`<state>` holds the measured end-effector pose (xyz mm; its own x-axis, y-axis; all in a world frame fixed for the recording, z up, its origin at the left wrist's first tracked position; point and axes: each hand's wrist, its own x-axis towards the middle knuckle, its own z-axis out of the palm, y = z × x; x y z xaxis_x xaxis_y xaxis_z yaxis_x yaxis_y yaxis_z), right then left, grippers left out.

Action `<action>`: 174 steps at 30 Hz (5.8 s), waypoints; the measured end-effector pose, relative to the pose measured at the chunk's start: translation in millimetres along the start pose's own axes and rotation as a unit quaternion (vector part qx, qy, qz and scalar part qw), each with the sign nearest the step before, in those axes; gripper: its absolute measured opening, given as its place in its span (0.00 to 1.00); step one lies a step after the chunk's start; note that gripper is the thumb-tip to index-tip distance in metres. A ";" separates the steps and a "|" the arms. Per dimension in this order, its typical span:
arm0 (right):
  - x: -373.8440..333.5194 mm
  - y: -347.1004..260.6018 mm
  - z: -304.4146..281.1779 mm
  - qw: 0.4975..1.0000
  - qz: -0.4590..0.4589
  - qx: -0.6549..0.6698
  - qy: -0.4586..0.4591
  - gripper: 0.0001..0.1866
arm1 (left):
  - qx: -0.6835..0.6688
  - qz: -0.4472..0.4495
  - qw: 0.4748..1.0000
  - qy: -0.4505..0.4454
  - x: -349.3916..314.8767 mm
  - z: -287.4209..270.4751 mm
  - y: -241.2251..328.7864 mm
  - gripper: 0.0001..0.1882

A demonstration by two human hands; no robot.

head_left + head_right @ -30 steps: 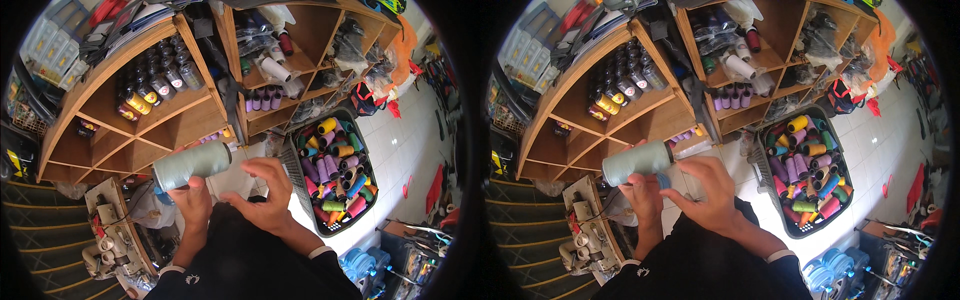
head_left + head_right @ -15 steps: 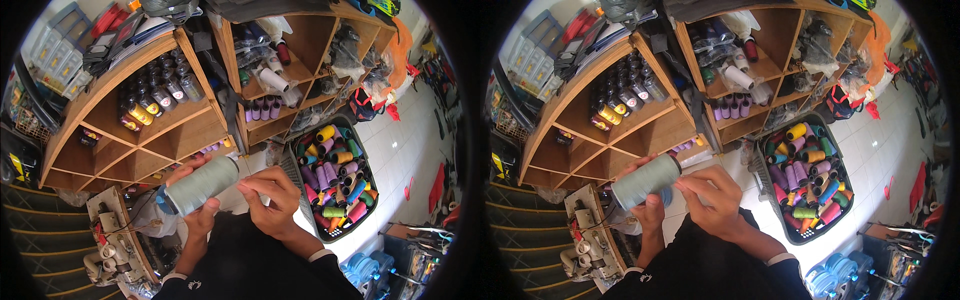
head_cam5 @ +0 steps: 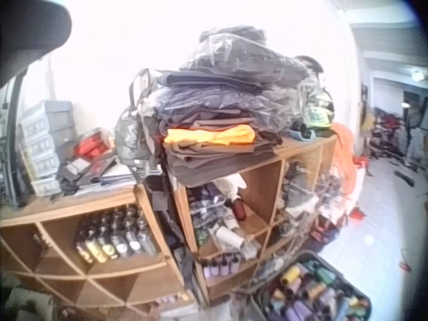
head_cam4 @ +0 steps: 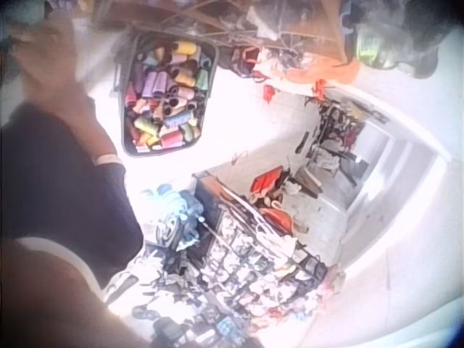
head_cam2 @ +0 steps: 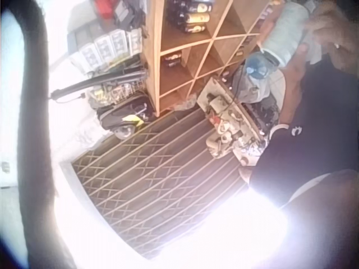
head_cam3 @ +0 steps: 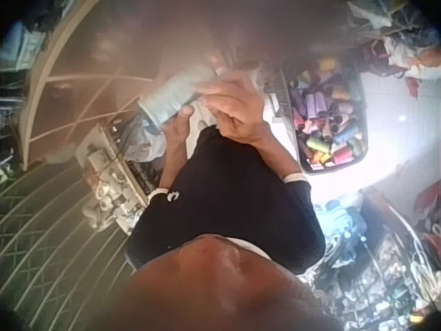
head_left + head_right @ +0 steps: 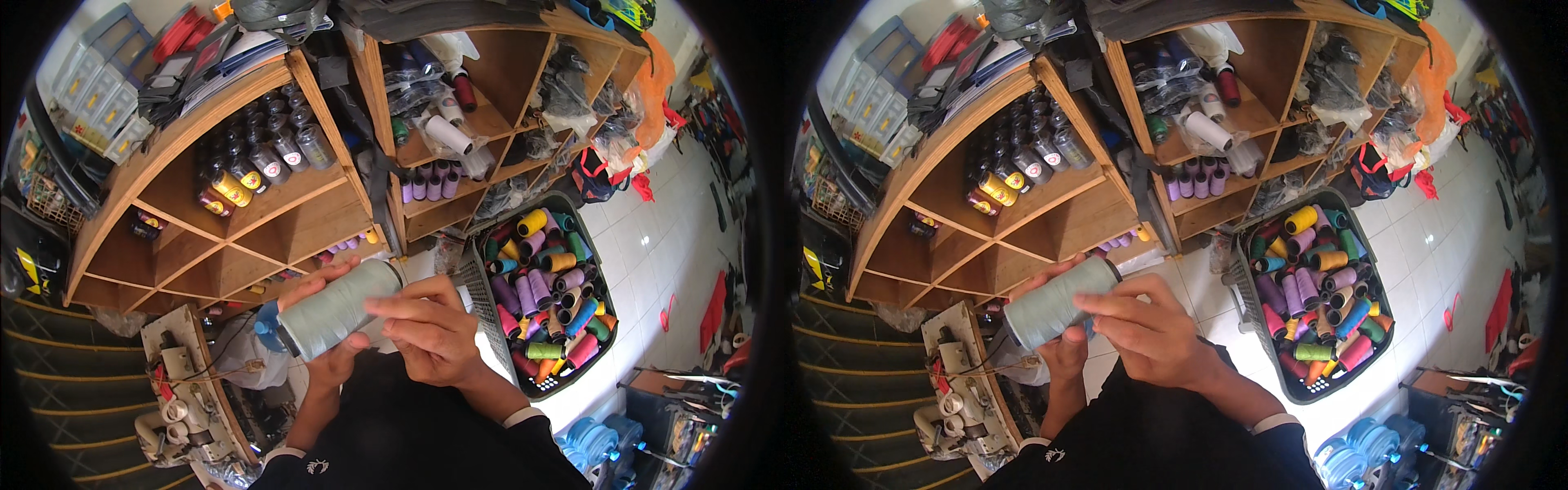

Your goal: The person picks up thread spools from a basket, rotates them in hand, and places them on a wooden shelf. The person handles spools of various colors one at a time and arranges them on the shelf.

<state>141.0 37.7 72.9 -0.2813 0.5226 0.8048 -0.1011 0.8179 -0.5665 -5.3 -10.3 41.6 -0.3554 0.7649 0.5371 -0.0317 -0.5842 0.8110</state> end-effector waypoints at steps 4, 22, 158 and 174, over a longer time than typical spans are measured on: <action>-4.9 0.3 4.1 1.000 0.006 -0.003 0.030 0.14 | -0.021 -0.011 1.000 0.003 -1.0 5.1 3.1 0.41; -48.1 10.9 23.9 0.980 -0.077 -0.151 0.101 0.17 | 0.033 -0.114 0.992 0.049 -5.3 14.1 8.4 0.44; -26.7 8.2 -6.2 0.984 0.066 -0.151 -0.067 0.22 | -0.142 -0.264 0.951 0.076 11.2 4.7 0.4 0.25; -34.4 19.9 15.9 0.873 0.381 0.298 0.069 0.25 | -0.141 -0.221 0.965 -0.026 2.9 -16.3 -25.4 0.36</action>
<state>133.6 32.1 31.2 -0.3708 0.9172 0.1457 -0.4255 -0.0283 -0.9045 -20.8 2.4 18.8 -0.2024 0.9646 0.1691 -0.4257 -0.2422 0.8718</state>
